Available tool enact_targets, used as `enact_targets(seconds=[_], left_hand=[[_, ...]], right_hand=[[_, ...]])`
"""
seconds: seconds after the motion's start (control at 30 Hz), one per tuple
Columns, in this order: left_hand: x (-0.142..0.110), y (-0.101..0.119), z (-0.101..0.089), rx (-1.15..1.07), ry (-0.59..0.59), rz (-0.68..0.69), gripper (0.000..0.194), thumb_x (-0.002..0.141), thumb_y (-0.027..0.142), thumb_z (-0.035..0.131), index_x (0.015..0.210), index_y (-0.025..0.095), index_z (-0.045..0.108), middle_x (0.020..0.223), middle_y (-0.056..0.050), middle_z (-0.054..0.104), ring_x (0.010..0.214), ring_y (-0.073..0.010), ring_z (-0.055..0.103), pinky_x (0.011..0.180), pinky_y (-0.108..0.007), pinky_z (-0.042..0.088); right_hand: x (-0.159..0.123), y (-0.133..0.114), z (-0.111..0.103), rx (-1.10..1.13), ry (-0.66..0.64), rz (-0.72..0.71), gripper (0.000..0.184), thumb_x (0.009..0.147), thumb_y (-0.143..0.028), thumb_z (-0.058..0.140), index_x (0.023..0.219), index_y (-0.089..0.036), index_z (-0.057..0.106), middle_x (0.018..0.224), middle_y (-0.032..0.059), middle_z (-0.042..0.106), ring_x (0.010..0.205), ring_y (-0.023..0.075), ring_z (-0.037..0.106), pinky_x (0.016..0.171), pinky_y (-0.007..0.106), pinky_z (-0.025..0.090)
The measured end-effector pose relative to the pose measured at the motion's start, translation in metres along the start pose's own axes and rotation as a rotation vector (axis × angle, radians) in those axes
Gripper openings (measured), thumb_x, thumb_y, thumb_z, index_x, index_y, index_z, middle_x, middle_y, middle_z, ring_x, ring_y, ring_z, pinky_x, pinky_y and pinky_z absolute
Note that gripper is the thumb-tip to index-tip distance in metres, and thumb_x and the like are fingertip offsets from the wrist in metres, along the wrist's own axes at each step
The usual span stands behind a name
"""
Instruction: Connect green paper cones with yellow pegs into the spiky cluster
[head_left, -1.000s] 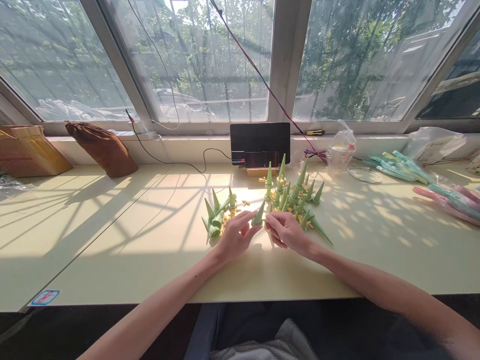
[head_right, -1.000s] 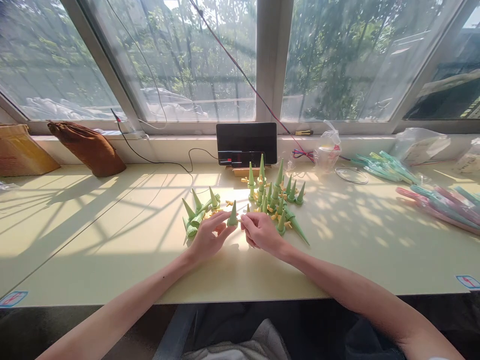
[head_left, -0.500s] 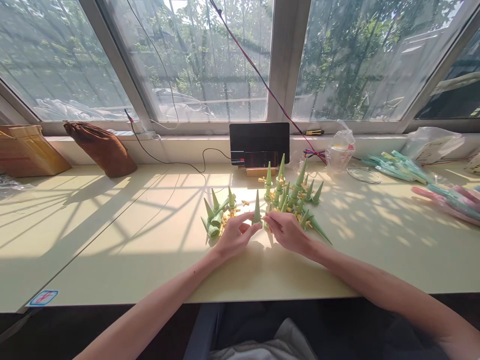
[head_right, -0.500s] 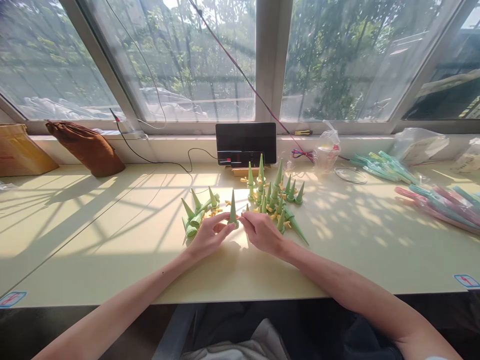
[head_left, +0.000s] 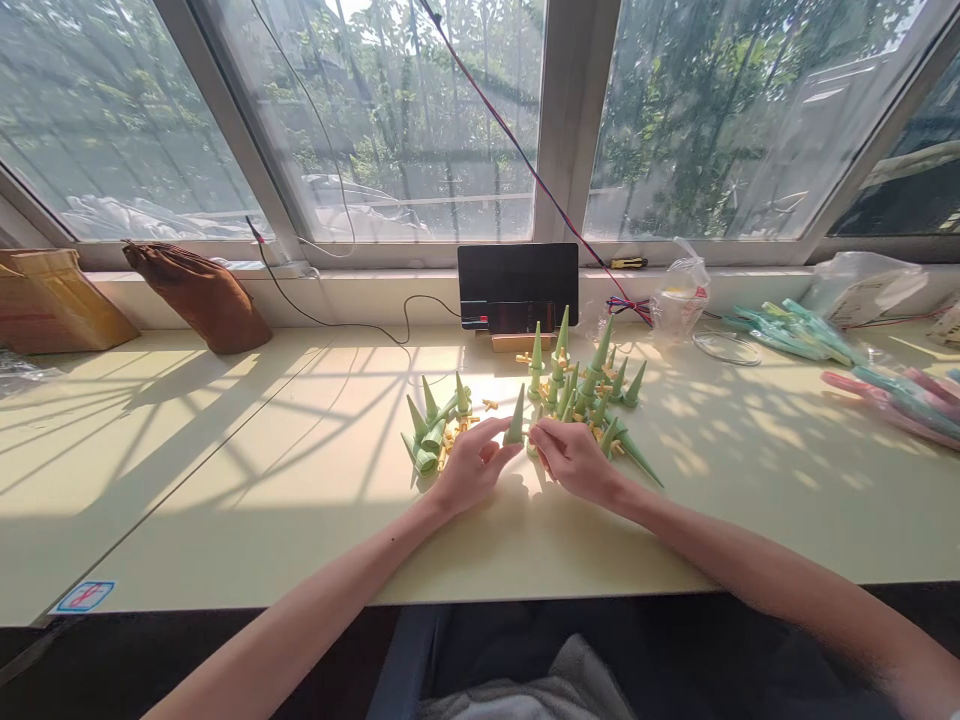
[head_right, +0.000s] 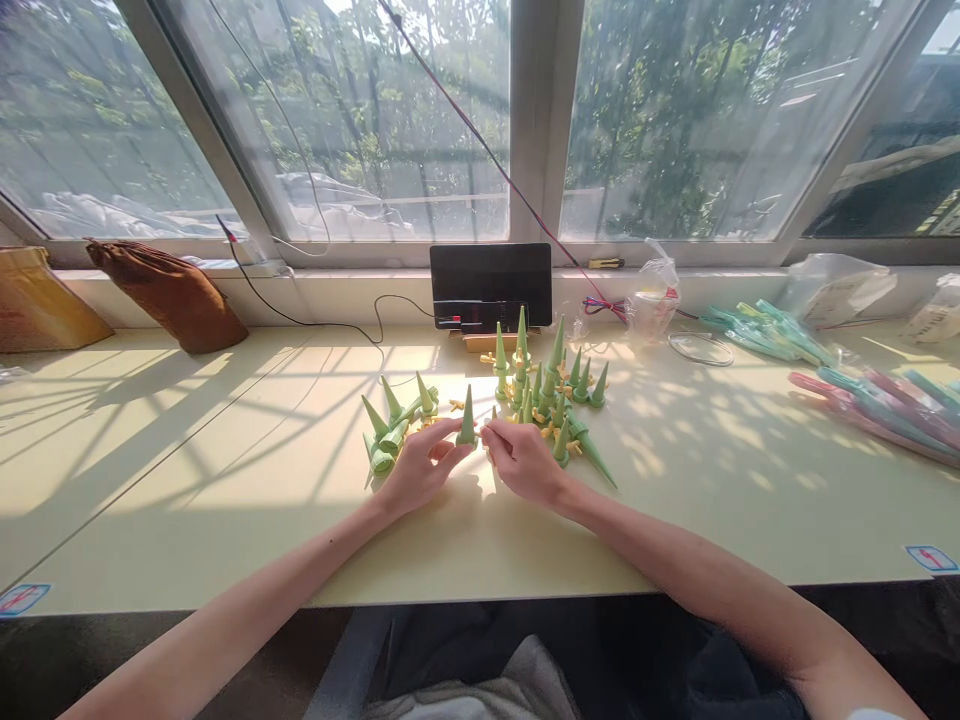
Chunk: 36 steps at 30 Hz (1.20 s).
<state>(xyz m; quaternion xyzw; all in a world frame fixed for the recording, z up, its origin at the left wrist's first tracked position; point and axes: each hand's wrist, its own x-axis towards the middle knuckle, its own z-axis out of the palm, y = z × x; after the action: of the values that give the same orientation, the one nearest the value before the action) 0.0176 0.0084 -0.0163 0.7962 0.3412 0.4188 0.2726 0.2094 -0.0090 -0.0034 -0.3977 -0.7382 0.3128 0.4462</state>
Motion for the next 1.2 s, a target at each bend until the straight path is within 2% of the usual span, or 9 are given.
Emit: enact_targets(seconds=[0.07, 0.2, 0.37, 0.7, 0.83, 1.0, 1.2], left_hand=[[0.000, -0.001, -0.001, 0.026, -0.003, 0.007, 0.030, 0.095, 0.030, 0.055, 0.123, 0.023, 0.063, 0.095, -0.004, 0.062, 0.050, -0.0037, 0.040, 0.049, -0.020, 0.040], [0.001, -0.001, -0.002, 0.068, -0.010, 0.031, 0.031, 0.095, 0.027, 0.054, 0.125, 0.024, 0.062, 0.093, -0.002, 0.060, 0.050, -0.0038, 0.039, 0.049, -0.019, 0.037], [0.002, 0.000, -0.002, 0.088, -0.015, 0.036, 0.030, 0.095, 0.026, 0.053, 0.124, 0.023, 0.062, 0.095, -0.004, 0.062, 0.052, -0.0043, 0.041, 0.049, -0.019, 0.038], [0.001, -0.001, 0.000, 0.063, -0.004, 0.012, 0.027, 0.094, 0.027, 0.055, 0.119, 0.021, 0.064, 0.089, -0.003, 0.062, 0.050, -0.0045, 0.039, 0.047, -0.019, 0.037], [0.001, -0.003, 0.001, 0.044, -0.015, -0.038, 0.028, 0.093, 0.028, 0.056, 0.117, 0.017, 0.065, 0.087, -0.004, 0.062, 0.051, -0.0055, 0.044, 0.049, -0.020, 0.040], [0.002, -0.004, 0.001, 0.029, -0.028, -0.058, 0.029, 0.093, 0.031, 0.055, 0.115, 0.015, 0.066, 0.087, -0.005, 0.065, 0.050, -0.0061, 0.046, 0.049, -0.021, 0.042], [0.003, -0.005, 0.000, 0.044, -0.016, -0.027, 0.031, 0.092, 0.029, 0.057, 0.121, 0.019, 0.064, 0.085, -0.003, 0.064, 0.048, -0.0050, 0.039, 0.047, -0.020, 0.038]], right_hand=[[0.000, -0.004, 0.000, 0.161, -0.050, 0.106, 0.037, 0.098, -0.041, 0.043, 0.067, -0.021, 0.044, 0.049, -0.0057, 0.041, 0.039, 0.0089, 0.039, 0.043, 0.024, 0.032], [0.002, -0.008, -0.001, 0.426, -0.125, 0.267, 0.038, 0.094, -0.046, 0.048, 0.068, -0.019, 0.048, 0.049, -0.0077, 0.038, 0.031, 0.0072, 0.039, 0.031, 0.021, 0.025], [0.004, -0.008, 0.000, 0.518, -0.135, 0.316, 0.037, 0.092, -0.046, 0.052, 0.069, -0.018, 0.051, 0.049, -0.0088, 0.038, 0.030, 0.0063, 0.040, 0.029, 0.019, 0.026], [0.004, -0.004, 0.001, 0.436, -0.130, 0.258, 0.037, 0.093, -0.048, 0.050, 0.068, -0.020, 0.049, 0.050, -0.0073, 0.044, 0.031, 0.0068, 0.039, 0.032, 0.021, 0.028], [0.002, -0.003, 0.001, 0.292, -0.096, 0.204, 0.038, 0.095, -0.047, 0.048, 0.067, -0.022, 0.046, 0.048, -0.0061, 0.045, 0.034, 0.0086, 0.040, 0.038, 0.024, 0.032], [0.003, 0.004, 0.000, 0.014, -0.038, 0.037, 0.040, 0.099, -0.042, 0.042, 0.064, -0.022, 0.040, 0.050, -0.0042, 0.049, 0.042, 0.0102, 0.044, 0.052, 0.026, 0.037], [0.003, 0.006, 0.000, -0.033, -0.025, -0.002, 0.042, 0.099, -0.042, 0.041, 0.062, -0.022, 0.038, 0.050, -0.0039, 0.047, 0.048, 0.0112, 0.042, 0.053, 0.026, 0.035]])
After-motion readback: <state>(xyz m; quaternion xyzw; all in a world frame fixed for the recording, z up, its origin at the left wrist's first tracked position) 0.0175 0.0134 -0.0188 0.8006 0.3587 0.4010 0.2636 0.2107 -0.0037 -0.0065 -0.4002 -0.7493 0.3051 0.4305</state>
